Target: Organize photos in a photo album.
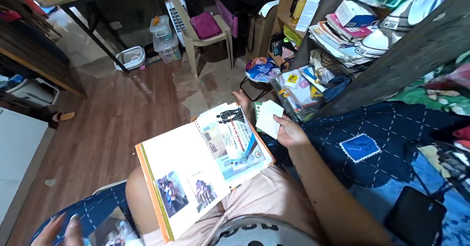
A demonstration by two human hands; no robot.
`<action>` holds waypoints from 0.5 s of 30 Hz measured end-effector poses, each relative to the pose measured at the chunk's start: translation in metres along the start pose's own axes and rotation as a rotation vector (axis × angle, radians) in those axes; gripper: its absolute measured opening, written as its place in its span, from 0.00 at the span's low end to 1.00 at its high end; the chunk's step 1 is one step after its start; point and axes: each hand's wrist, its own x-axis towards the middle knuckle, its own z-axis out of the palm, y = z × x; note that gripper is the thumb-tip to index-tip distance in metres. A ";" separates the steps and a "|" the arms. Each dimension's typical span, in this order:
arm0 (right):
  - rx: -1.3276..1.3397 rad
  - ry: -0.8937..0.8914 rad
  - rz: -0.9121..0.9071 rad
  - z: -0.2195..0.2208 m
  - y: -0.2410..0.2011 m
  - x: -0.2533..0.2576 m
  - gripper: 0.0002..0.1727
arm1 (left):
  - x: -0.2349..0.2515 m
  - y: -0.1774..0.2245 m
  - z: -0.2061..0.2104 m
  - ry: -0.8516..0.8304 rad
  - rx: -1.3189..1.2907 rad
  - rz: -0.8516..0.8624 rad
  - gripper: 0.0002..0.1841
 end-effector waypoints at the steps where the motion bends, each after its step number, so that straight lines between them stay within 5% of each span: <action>1: 0.044 -0.017 0.037 0.000 0.001 -0.004 0.20 | 0.000 0.029 0.013 -0.035 -0.074 0.122 0.26; 6: 0.047 -0.224 0.161 -0.001 0.006 -0.016 0.17 | -0.042 0.152 0.115 -0.498 0.035 0.482 0.30; 10: -0.144 -0.227 0.163 -0.004 0.006 -0.018 0.20 | -0.059 0.185 0.160 -0.968 0.171 0.287 0.45; 15: -0.146 -0.170 0.167 -0.011 0.014 -0.020 0.20 | -0.060 0.189 0.171 -0.999 0.162 0.209 0.43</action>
